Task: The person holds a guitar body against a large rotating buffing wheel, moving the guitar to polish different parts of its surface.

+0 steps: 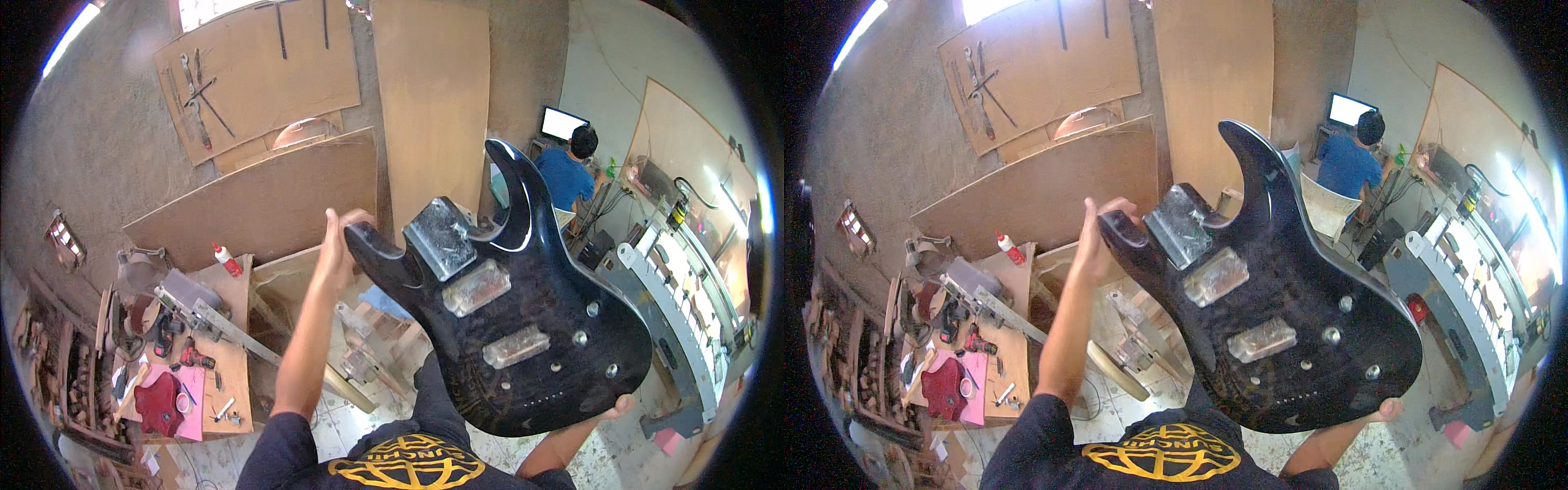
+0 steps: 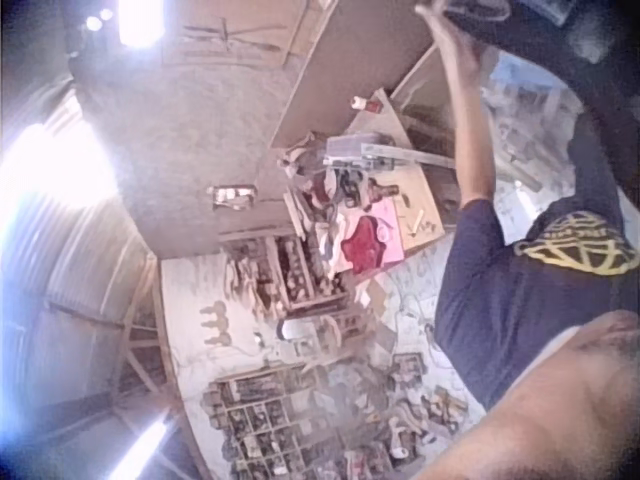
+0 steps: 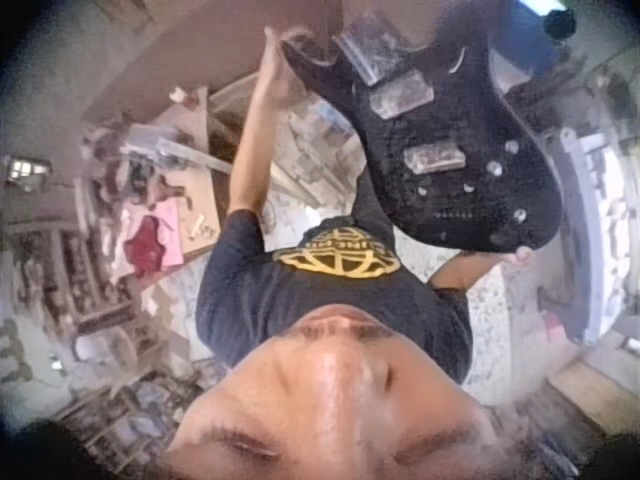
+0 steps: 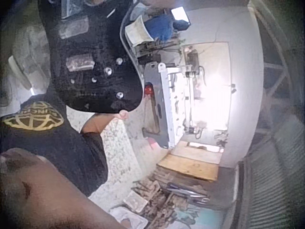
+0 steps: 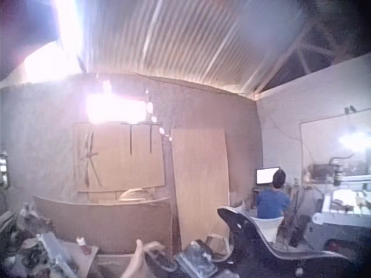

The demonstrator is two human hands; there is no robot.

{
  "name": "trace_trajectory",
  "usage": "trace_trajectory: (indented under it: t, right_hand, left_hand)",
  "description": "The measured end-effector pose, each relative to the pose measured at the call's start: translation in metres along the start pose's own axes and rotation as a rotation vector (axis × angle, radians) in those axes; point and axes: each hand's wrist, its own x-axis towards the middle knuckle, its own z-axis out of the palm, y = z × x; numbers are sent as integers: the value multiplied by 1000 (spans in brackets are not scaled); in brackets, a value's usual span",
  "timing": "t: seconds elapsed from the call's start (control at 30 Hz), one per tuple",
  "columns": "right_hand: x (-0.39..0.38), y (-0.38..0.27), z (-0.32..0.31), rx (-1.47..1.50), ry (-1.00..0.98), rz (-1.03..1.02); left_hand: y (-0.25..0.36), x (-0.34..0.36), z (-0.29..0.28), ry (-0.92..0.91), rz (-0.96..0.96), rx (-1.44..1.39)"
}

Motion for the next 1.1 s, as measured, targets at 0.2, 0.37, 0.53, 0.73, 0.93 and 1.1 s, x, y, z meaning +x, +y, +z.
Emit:
trace_trajectory:
  t: [0.2, 0.37, 0.53, 0.73, 0.93, 1.1]
  right_hand:
    - [-2, -1, 4, -20, 4, -29]
    - [-5, 25, 0, -14, 1, 38]
    - [-5, 52, -3, -2, -16, 105]
    - [-3, 97, -32, -57, -37, 260]
    - [8, 144, -1, -424, -222, 676]
    - [1, 172, 55, -853, -999, 733]
  left_hand:
    - [9, -102, 70, 11, -222, -860]
    - [-18, -125, 55, -65, -17, -947]
    - [-130, -184, 31, 109, -180, -577]
    - [-82, -207, 34, -181, -17, -398]
    - [-30, -247, 2, -32, 201, 79]
    - [-29, -299, -33, 114, 72, 202]
